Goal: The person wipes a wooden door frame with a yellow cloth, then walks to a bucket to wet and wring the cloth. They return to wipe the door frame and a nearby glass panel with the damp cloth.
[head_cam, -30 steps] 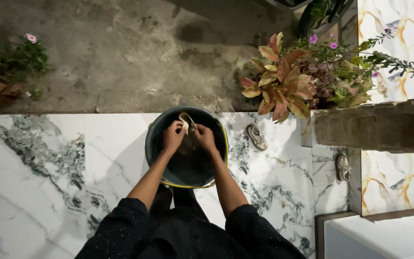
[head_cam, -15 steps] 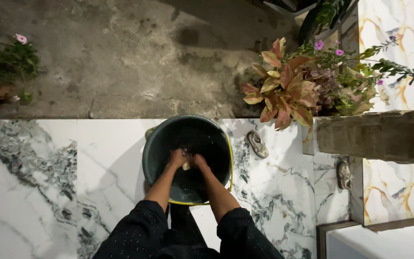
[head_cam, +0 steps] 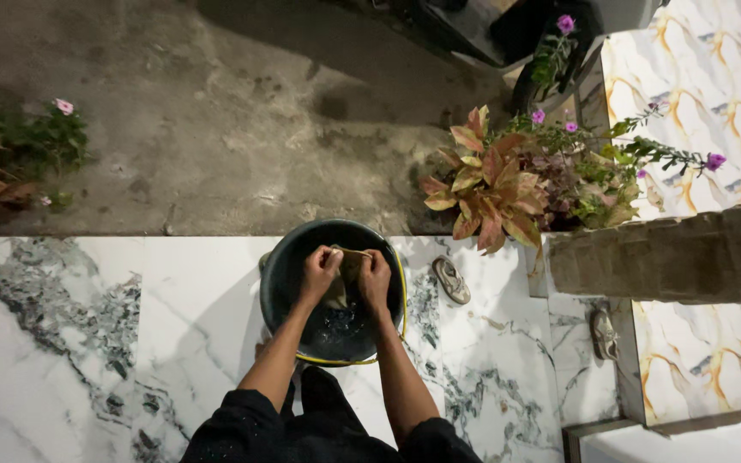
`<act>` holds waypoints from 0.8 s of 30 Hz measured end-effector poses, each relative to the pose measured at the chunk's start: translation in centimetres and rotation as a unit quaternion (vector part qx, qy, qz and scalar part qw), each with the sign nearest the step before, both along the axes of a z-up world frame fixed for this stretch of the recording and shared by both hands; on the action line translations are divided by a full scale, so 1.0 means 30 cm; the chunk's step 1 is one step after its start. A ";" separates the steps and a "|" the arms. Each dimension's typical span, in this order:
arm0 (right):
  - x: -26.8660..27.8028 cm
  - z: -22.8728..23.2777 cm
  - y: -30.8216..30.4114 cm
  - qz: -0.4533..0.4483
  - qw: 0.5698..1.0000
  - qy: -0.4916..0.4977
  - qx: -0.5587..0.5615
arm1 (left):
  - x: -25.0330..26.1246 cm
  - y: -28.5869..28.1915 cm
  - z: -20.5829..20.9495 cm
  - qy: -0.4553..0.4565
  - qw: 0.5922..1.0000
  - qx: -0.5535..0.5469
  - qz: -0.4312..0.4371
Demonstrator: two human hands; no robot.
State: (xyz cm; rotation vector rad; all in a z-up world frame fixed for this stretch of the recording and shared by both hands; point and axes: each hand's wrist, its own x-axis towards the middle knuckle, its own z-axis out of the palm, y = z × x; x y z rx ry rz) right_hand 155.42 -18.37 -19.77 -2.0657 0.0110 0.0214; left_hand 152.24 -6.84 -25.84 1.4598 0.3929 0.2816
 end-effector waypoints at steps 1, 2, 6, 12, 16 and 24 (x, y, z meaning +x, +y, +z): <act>0.002 0.048 0.011 0.002 1.000 -0.022 0.012 | 0.002 0.004 0.029 -0.004 0.999 0.031 0.017; 0.000 0.088 0.016 0.000 0.999 -0.032 0.027 | 0.002 0.009 0.059 -0.007 0.997 0.063 0.034; 0.013 0.151 0.045 -0.005 0.996 -0.046 0.080 | -0.001 0.039 0.158 -0.046 0.995 0.073 0.046; -0.011 0.080 0.050 0.017 1.000 -0.015 -0.016 | -0.039 0.036 0.041 0.024 0.995 0.094 0.037; -0.024 -0.047 0.051 0.083 0.988 0.026 -0.124 | -0.083 0.019 -0.050 0.020 0.972 0.219 0.085; -0.045 -0.367 0.055 0.226 0.928 0.198 -0.219 | -0.084 0.002 -0.061 0.131 0.982 0.130 0.048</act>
